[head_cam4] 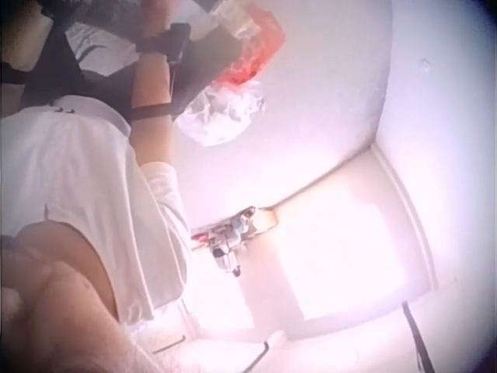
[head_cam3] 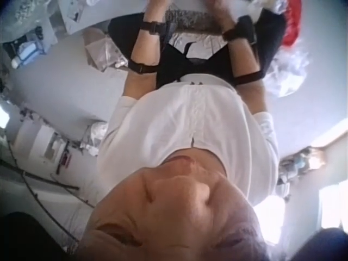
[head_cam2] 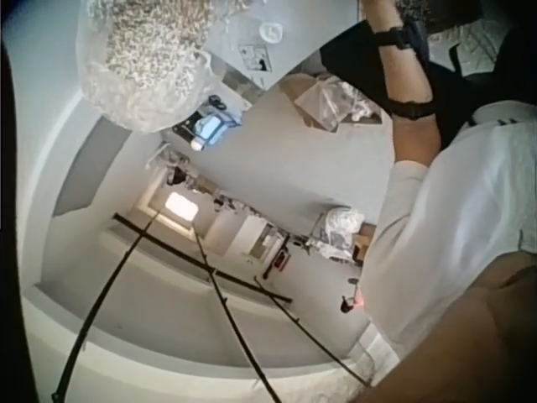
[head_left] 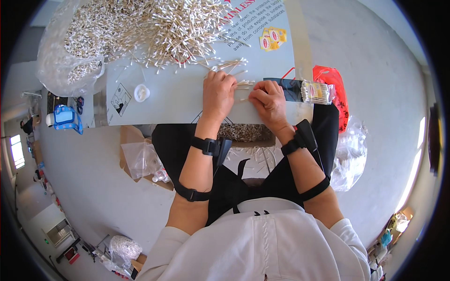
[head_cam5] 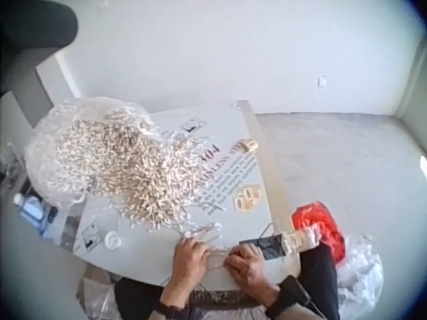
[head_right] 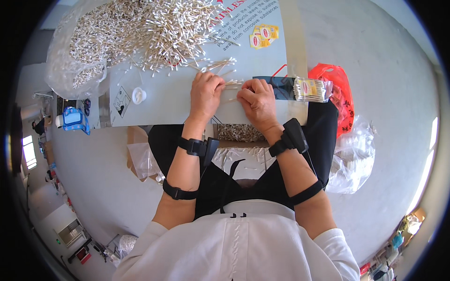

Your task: Packaging cotton swabs into small plastic containers at a workbench.

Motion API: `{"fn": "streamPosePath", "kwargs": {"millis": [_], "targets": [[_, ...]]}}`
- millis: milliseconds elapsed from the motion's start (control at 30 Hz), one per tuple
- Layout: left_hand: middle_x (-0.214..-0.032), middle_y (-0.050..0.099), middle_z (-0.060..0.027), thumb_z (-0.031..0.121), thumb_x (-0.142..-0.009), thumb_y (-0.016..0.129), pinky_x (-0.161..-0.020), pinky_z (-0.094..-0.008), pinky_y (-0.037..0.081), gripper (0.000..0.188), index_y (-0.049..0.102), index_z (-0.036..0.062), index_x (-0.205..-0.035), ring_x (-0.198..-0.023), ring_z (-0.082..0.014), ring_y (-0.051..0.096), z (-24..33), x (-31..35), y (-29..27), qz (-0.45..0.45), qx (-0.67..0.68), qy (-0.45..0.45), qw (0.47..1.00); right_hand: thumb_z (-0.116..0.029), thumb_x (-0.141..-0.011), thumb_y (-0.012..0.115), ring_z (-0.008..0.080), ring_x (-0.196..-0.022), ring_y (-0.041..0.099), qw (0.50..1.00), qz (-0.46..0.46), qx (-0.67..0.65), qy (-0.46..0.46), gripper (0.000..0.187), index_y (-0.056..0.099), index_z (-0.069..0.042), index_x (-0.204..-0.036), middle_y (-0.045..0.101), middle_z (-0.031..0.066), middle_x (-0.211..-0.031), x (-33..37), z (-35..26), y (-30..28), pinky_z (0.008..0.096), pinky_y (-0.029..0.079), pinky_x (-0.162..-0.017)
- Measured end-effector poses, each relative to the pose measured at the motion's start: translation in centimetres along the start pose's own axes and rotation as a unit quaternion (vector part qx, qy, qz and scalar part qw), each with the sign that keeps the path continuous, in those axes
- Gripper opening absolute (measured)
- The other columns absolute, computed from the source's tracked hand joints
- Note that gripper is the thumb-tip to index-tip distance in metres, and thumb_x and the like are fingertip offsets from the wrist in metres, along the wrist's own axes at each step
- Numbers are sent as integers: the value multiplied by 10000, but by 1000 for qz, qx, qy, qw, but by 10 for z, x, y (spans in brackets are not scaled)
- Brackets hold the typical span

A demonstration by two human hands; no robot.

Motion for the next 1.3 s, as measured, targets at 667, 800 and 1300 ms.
{"fn": "streamPosePath", "kwargs": {"millis": [667,800,1300], "targets": [[-869,584,-55,34,-722,719,-791,-418,425,136,640,92,-816,-920,-281,541,-5,-21,-12,90,-17,-15,996,-103,-693,724,262,-863,541,1000,-13,-16,-2,136,617,-90,-775,591,38,-916,3,-1,-1,387,411,-774],[-897,588,-62,71,-718,746,-798,-419,427,179,639,106,-858,-937,-277,538,-10,-45,-5,41,-47,29,998,-112,-685,732,270,-887,539,1000,-9,-24,16,163,609,-84,-788,587,50,-935,4,3,0,392,414,-787],[-847,618,-109,82,-817,649,-765,-433,451,62,600,46,-828,-866,-318,568,-22,-50,9,12,-64,29,997,-109,-689,727,275,-891,540,1000,-15,-13,9,170,590,-80,-785,587,53,-937,1,0,0,395,411,-782]]}}
Point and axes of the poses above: each hand's wrist, its own x-axis away from the middle knuckle, its own y-axis out of the palm, z = x × y, the point moved 10 cm from there along -x, towards the middle knuckle
